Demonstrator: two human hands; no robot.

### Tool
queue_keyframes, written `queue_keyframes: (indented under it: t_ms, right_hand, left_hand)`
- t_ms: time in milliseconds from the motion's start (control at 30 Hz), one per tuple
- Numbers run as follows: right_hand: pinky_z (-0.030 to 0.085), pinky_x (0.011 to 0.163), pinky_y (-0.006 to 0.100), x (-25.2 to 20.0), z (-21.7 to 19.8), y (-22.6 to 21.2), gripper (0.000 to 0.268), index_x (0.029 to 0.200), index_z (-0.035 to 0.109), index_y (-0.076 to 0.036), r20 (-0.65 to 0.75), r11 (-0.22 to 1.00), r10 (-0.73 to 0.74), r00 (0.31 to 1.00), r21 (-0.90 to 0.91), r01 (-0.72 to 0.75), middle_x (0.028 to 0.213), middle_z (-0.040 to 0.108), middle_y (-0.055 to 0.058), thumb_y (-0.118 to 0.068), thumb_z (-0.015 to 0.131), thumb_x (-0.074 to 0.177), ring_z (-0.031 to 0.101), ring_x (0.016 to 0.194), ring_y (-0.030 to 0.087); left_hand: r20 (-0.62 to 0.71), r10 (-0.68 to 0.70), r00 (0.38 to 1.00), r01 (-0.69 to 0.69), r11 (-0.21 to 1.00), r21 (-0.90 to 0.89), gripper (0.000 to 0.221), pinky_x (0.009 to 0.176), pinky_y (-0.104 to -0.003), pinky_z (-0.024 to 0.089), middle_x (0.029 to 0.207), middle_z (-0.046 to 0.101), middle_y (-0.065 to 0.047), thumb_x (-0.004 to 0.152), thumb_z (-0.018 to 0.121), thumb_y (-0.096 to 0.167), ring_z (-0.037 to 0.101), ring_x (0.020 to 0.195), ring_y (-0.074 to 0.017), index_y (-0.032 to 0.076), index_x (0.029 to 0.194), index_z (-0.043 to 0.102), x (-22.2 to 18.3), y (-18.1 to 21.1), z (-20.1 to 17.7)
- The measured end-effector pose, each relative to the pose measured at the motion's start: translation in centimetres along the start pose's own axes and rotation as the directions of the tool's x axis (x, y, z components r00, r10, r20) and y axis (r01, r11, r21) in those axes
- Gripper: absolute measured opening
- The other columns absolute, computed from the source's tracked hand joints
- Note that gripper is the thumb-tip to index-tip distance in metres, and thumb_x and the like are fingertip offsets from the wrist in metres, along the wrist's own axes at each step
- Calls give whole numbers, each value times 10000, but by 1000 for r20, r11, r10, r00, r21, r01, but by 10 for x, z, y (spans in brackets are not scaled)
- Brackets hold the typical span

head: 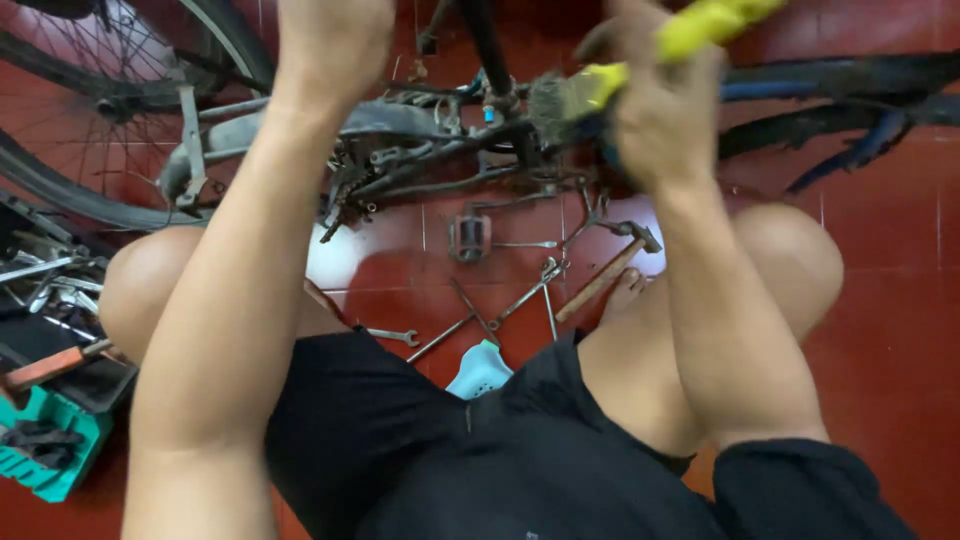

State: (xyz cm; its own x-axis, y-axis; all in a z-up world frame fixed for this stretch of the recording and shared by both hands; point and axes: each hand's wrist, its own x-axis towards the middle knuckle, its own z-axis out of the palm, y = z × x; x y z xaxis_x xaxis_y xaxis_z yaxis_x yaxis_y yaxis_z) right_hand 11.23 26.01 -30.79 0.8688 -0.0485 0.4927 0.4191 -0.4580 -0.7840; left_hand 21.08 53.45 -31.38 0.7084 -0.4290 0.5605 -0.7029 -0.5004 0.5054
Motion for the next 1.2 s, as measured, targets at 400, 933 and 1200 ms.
queue_keyframes:
  t_ms: [400, 933, 1200]
  right_hand:
    - [548, 718, 283, -47, 103, 15, 203, 1079, 750, -66, 210, 978, 200, 957, 16, -208, 888, 776, 9, -186, 688, 929, 688, 756, 154]
    - [502, 700, 312, -131, 173, 28, 143, 1068, 646, -43, -367, 941, 331, 869, 201, -274, 870, 674, 44, -158, 611, 990, 580, 727, 164]
    - [594, 789, 519, -19, 210, 100, 287, 965, 763, -140, -72, 897, 325, 943, -294, -331, 832, 767, 127, -417, 700, 922, 756, 893, 363]
  left_hand:
    - [200, -344, 917, 187, 817, 546, 436, 919, -566, 496, 1382, 542, -207, 844, 812, 322, 495, 1246, -441, 90, 1199, 710, -120, -97, 11]
    - [286, -594, 752, 352, 728, 588, 501, 1140, -537, 376, 1647, 313, -171, 876, 729, 300, 315, 1479, -457, 215, 1366, 668, -112, -103, 21]
    - [116, -701, 704, 570, 654, 497, 297, 847, -623, 572, 1023, 762, -198, 894, 639, 480, 707, 959, -514, 315, 1083, 799, -109, -82, -12]
